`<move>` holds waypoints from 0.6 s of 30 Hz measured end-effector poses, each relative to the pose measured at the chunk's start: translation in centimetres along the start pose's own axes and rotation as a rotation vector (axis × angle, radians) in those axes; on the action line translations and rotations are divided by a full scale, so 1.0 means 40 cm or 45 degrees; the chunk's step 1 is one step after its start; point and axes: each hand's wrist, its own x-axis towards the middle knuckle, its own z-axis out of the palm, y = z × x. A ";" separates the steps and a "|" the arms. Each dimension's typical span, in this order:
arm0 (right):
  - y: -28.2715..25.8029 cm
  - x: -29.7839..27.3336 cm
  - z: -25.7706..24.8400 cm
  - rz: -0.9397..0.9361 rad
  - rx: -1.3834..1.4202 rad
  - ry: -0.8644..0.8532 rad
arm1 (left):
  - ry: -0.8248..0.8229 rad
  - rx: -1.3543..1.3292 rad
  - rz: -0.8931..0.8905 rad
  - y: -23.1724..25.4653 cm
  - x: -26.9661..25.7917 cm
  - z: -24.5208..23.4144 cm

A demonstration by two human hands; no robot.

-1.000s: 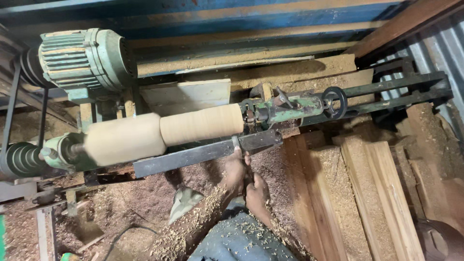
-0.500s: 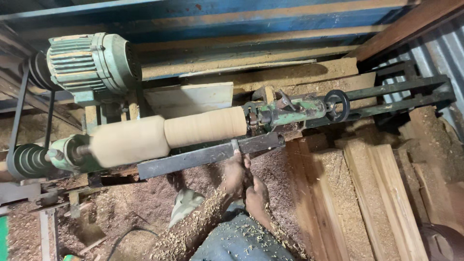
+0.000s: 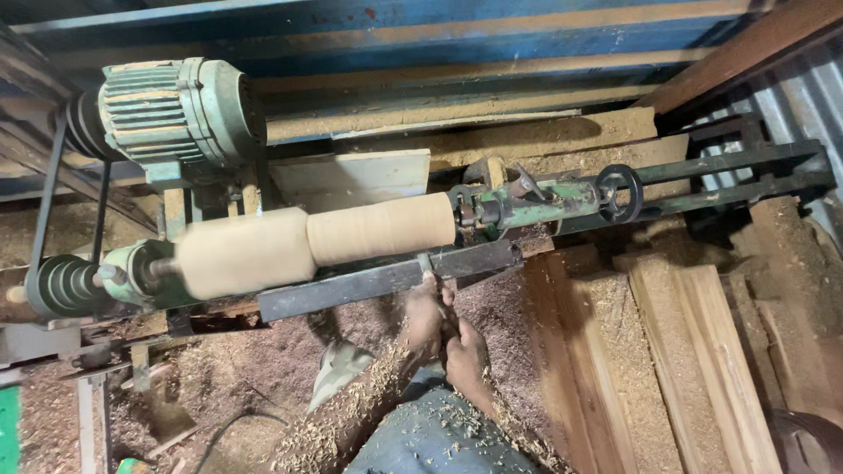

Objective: The person uses a chisel to shape a rotating piece of wood on a lathe. The tool is moved along a guide to carve a cylindrical profile, causing wood shavings to fall to the floor.

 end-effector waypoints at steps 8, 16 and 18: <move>-0.126 -0.034 -0.001 0.336 -0.256 -0.092 | -0.045 -0.234 0.001 -0.011 0.024 -0.011; -0.260 0.234 -0.464 -0.830 -0.838 1.029 | -0.168 0.036 -0.008 0.002 0.013 -0.052; -0.275 0.329 -0.578 -1.040 -1.242 1.188 | -0.253 0.005 0.019 -0.007 0.005 -0.065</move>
